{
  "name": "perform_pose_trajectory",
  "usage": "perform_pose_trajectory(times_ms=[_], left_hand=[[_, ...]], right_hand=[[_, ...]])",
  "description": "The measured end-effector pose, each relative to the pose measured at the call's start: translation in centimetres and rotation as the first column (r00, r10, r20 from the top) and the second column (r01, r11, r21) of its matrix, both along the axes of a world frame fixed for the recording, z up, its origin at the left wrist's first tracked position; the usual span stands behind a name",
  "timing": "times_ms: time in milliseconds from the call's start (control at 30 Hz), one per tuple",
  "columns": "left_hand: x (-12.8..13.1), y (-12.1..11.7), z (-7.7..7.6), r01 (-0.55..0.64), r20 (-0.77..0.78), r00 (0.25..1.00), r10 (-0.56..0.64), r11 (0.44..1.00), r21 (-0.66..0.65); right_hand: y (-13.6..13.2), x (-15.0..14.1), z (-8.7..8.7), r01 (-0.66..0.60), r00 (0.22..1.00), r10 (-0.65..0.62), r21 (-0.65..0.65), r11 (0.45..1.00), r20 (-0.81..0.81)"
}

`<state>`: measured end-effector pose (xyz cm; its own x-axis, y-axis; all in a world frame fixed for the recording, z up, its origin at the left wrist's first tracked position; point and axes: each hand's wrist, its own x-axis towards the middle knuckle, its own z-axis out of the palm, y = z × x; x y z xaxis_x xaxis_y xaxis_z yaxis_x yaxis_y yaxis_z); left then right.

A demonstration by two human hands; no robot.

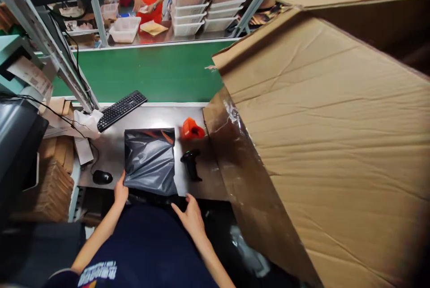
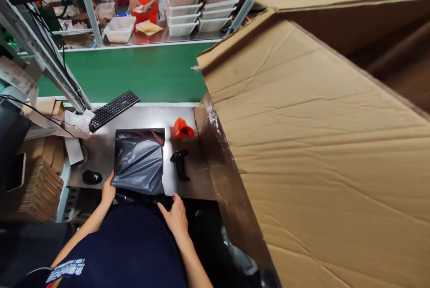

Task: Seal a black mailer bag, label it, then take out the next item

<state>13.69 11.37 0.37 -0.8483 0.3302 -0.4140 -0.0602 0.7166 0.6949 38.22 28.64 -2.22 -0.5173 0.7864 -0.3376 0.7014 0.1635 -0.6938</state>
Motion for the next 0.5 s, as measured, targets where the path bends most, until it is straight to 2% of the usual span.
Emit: perform_pose_trajectory(times_ms=[67,133,200,300,367,400,500], left_hand=[[-0.3,0.2,-0.5,-0.04,0.022,0.999,0.039,0.999,0.035],[-0.5,0.3,-0.9,-0.055,0.029,0.998,0.053,0.997,0.057],[-0.5,0.2,-0.9,-0.058,0.018,0.998,0.056,0.996,0.068],[-0.7,-0.4,0.2,-0.039,-0.007,0.999,0.039,0.995,0.096],[-1.9,-0.8,2.3,0.011,0.0,1.0,-0.011,0.994,0.109],[-2.9,-0.7,3.9,0.049,-0.002,0.999,-0.049,0.993,0.105],[-7.5,1.2,10.4,0.221,-0.072,0.973,-0.218,0.974,0.045]], right_hand=[[0.6,-1.0,-0.2,-0.018,0.995,0.003,0.142,0.99,0.102],[1.5,-2.6,0.1,-0.079,0.975,0.045,0.146,0.986,0.219],[2.6,-3.5,0.4,-0.079,0.955,0.042,0.114,0.99,0.295],[3.6,-2.7,1.2,-0.026,0.982,0.011,0.08,0.996,0.189],[4.0,-1.6,2.5,0.046,0.999,-0.046,0.073,0.996,-0.011],[4.3,-1.3,3.5,0.098,0.989,-0.09,0.058,0.994,-0.116],[6.6,-3.1,8.3,0.206,0.904,-0.183,0.019,0.978,-0.387]])
